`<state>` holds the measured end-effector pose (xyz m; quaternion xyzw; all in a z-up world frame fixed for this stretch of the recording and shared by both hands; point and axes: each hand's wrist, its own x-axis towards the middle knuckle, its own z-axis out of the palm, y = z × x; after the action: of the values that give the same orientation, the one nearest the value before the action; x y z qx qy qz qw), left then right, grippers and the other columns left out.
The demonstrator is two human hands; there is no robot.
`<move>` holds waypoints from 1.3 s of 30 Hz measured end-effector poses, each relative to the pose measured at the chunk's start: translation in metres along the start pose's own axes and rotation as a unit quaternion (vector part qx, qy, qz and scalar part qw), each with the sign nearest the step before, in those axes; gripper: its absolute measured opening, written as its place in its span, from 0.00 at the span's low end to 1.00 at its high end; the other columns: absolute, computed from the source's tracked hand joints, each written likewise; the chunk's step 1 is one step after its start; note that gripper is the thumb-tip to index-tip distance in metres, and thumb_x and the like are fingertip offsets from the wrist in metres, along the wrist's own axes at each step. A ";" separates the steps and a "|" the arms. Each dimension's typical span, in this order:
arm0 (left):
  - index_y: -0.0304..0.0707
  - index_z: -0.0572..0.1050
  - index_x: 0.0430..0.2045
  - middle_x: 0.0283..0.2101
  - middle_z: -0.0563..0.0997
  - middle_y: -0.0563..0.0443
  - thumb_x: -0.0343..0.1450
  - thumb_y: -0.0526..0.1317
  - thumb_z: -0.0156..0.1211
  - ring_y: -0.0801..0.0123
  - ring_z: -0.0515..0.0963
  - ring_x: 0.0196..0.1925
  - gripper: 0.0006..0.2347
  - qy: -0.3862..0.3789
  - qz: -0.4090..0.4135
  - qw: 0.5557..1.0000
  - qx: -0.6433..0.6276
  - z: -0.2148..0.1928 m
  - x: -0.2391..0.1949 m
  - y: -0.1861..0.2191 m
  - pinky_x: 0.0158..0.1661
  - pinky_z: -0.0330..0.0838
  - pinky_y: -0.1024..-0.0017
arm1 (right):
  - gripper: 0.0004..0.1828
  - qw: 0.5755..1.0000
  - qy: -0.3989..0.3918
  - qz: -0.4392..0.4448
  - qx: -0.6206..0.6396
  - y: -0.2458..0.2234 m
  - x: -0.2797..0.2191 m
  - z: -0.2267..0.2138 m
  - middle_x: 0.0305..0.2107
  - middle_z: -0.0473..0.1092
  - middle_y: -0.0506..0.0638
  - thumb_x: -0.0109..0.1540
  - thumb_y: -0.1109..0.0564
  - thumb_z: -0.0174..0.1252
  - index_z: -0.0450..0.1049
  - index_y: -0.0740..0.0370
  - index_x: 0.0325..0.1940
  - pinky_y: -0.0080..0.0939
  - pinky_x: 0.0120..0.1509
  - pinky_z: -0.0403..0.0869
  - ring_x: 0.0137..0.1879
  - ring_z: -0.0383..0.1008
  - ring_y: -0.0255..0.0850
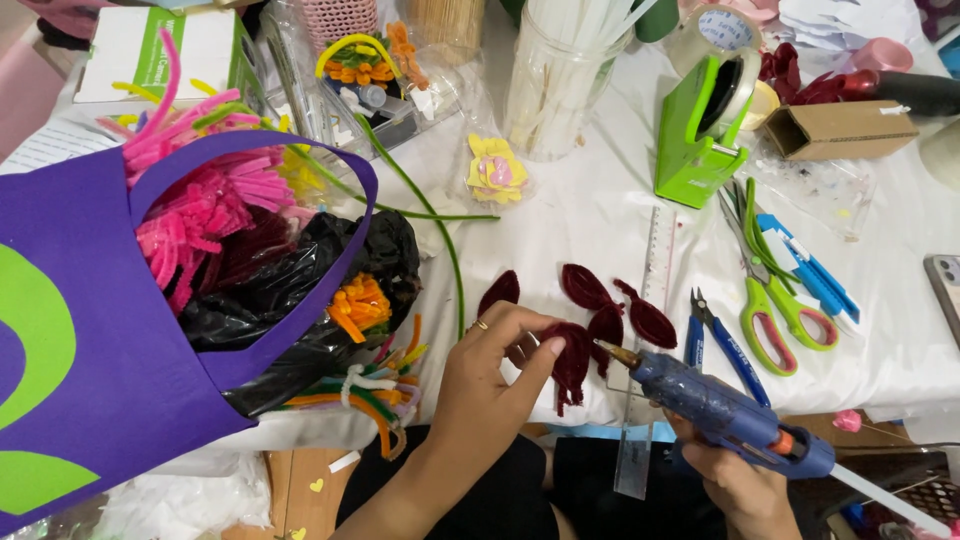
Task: The person assembles maroon fabric petals into a flower shape using a hot glue gun. They pick up individual petals, apply glue, and press them together to form a layered flower. The workspace contains craft supplies including scissors, a ruler, and a purple bag of materials.
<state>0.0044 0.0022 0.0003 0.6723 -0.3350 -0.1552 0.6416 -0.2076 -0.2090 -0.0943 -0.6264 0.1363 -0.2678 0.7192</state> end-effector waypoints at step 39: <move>0.40 0.80 0.38 0.33 0.82 0.56 0.71 0.41 0.61 0.76 0.79 0.35 0.07 0.005 -0.037 0.999 -0.008 0.052 -0.007 0.007 0.36 0.76 0.77 | 0.08 0.944 0.139 -0.066 0.291 -0.045 -0.088 0.038 0.28 0.65 0.56 0.50 0.58 0.60 0.73 0.64 0.31 0.51 0.42 0.66 0.32 0.65 0.45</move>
<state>-0.0357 -0.0323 -0.0011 0.6799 -0.3053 -0.1783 0.6425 -0.2692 -0.1320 -0.0555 -0.3541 0.1091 -0.4270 0.8248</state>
